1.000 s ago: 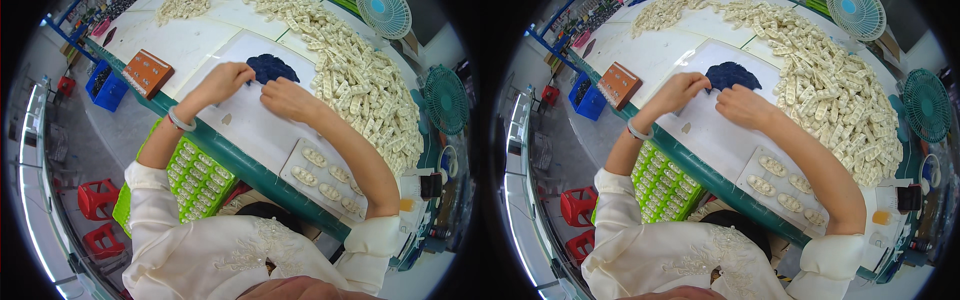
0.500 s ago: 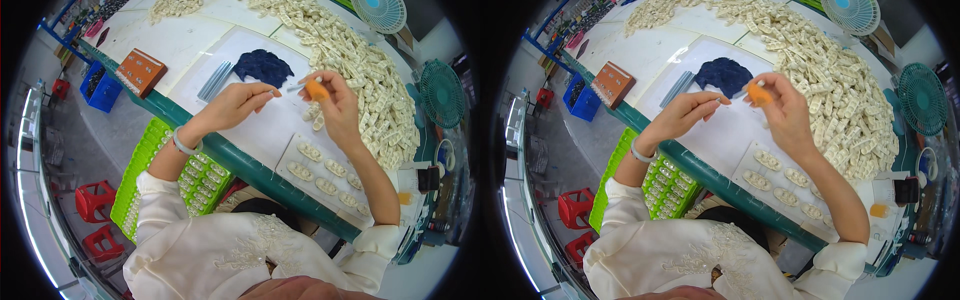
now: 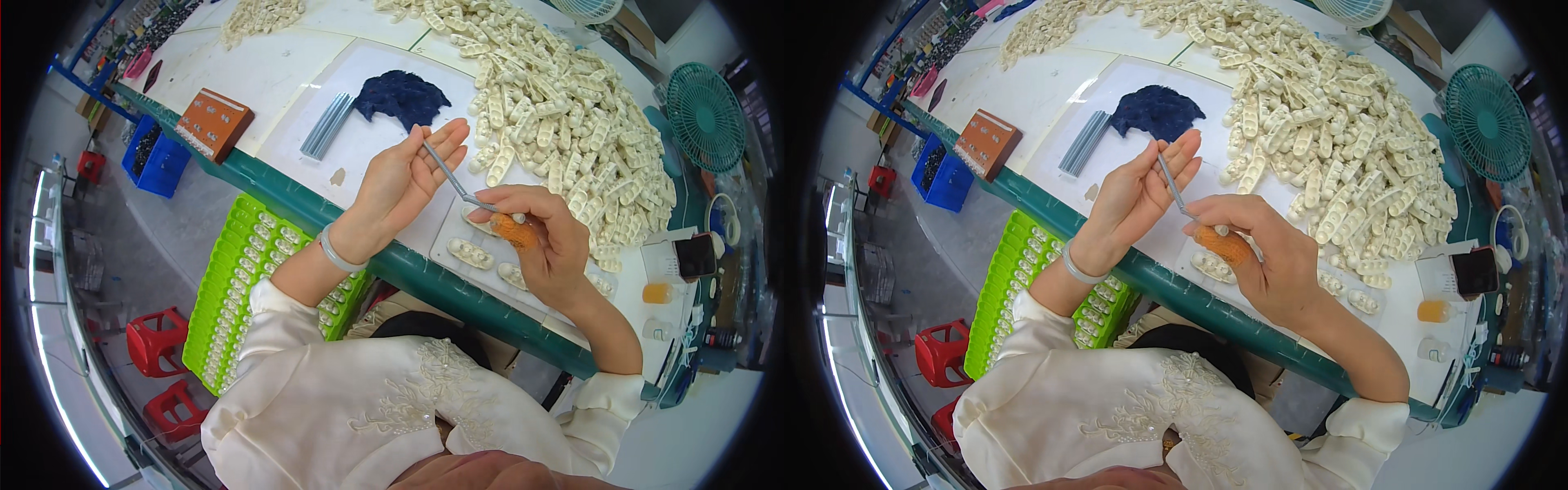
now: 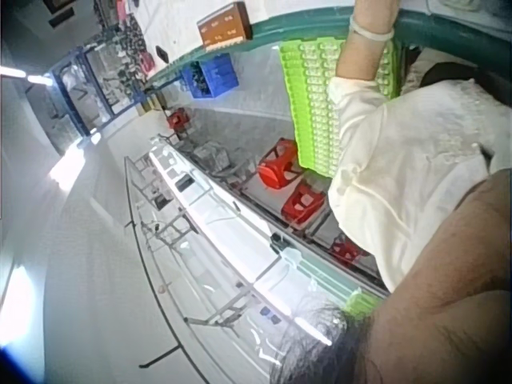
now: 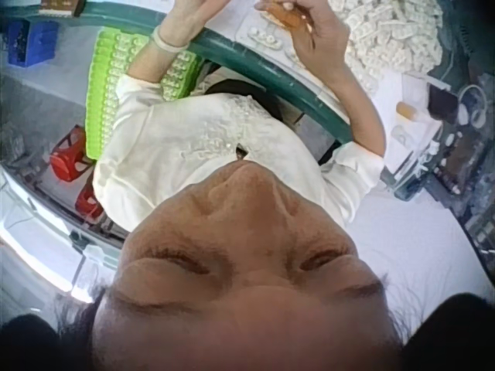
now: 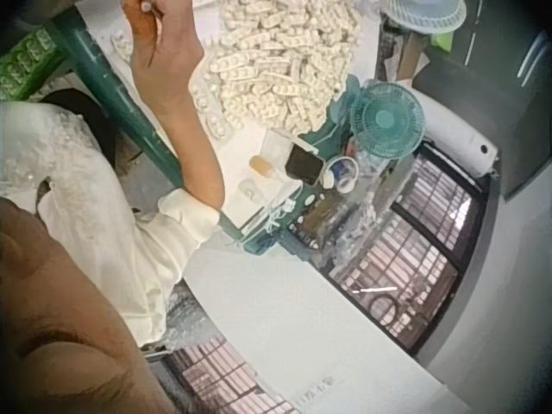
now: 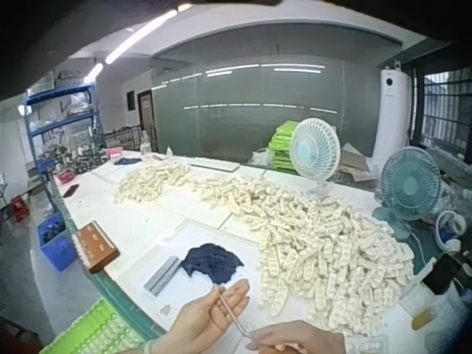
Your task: Assembling white plastic components using a squeeze bottle of glue and a metal tool.
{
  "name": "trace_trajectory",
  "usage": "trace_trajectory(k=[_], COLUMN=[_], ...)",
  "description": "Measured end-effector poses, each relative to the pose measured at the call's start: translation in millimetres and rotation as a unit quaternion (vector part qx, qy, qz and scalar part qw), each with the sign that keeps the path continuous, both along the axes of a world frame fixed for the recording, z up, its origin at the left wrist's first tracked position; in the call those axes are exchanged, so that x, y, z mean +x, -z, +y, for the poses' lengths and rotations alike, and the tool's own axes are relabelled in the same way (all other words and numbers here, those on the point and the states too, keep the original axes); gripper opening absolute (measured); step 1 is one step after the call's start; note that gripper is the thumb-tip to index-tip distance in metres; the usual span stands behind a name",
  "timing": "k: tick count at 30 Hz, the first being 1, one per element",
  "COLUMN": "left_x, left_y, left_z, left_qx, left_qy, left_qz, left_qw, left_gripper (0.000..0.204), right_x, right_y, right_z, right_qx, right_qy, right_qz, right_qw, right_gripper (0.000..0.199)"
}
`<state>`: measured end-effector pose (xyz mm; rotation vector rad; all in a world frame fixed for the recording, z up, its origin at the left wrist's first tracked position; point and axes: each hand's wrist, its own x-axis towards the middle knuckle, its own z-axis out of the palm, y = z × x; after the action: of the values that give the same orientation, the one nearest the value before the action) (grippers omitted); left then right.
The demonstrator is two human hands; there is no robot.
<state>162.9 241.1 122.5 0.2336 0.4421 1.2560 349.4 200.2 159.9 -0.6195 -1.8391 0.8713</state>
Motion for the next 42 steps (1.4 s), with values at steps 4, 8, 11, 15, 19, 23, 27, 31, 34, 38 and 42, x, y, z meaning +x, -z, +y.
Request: trace_trajectory(k=[4, 8, 11, 15, 19, 23, 27, 31, 34, 38, 42], left_x=[4.2, -6.2, 10.4, 36.4, 69.6, 113.7, 162.9, 187.9, 194.6, 188.0, 165.3], left_y=[-1.3, -5.4, -29.3, -65.8, -54.1, -40.6, -32.1, -20.0, -16.9, -21.6, -22.8], left_z=[-6.6, 3.2, 1.0, 1.3, 7.8, 12.1, 5.8, 1.6, -0.2, -1.9, -11.9], left_qx=[0.014, 0.187, 0.474, 0.511, 0.473, 0.486, 0.466, 0.483, 0.454, 0.437, 0.462], left_qy=[0.090, 0.185, 0.078, 0.252, 0.331, 0.314, 0.327, 0.345, 0.348, 0.324, 0.229], left_qz=[0.057, 0.355, 0.518, 0.580, 0.544, 0.420, 0.421, 0.404, 0.378, 0.399, 0.465], left_qw=[0.994, 0.897, 0.708, 0.582, 0.609, 0.700, 0.706, 0.696, 0.728, 0.738, 0.719], left_gripper=[0.019, 0.019, 0.025, 0.016, 0.013, 0.015, 0.016, 0.017, 0.017, 0.016, 0.014], right_x=[16.1, 45.7, 49.9, 59.7, 85.1, 163.2, 201.3, 187.8, 181.0, 174.9, 154.4], right_y=[-10.4, -42.9, -64.0, -75.5, -69.8, -33.2, 10.3, 22.1, 26.2, 31.5, 24.0], right_z=[-2.0, 12.9, 16.6, 15.5, 2.1, -37.3, -80.3, -93.8, -82.3, -67.5, -56.5], right_qx=[0.020, 0.042, 0.049, 0.077, -0.069, -0.108, -0.181, -0.236, -0.339, -0.262, -0.271], right_qy=[0.046, 0.082, 0.052, 0.049, 0.107, 0.249, 0.307, 0.290, 0.211, 0.199, 0.220], right_qz=[0.020, 0.067, 0.007, -0.072, -0.087, -0.157, -0.240, -0.149, 0.011, -0.012, -0.079], right_qw=[0.999, 0.994, 0.997, 0.993, 0.988, 0.950, 0.903, 0.915, 0.917, 0.944, 0.934], right_gripper=[0.013, 0.013, 0.017, 0.025, 0.040, 0.034, 0.032, 0.034, 0.033, 0.030, 0.027])
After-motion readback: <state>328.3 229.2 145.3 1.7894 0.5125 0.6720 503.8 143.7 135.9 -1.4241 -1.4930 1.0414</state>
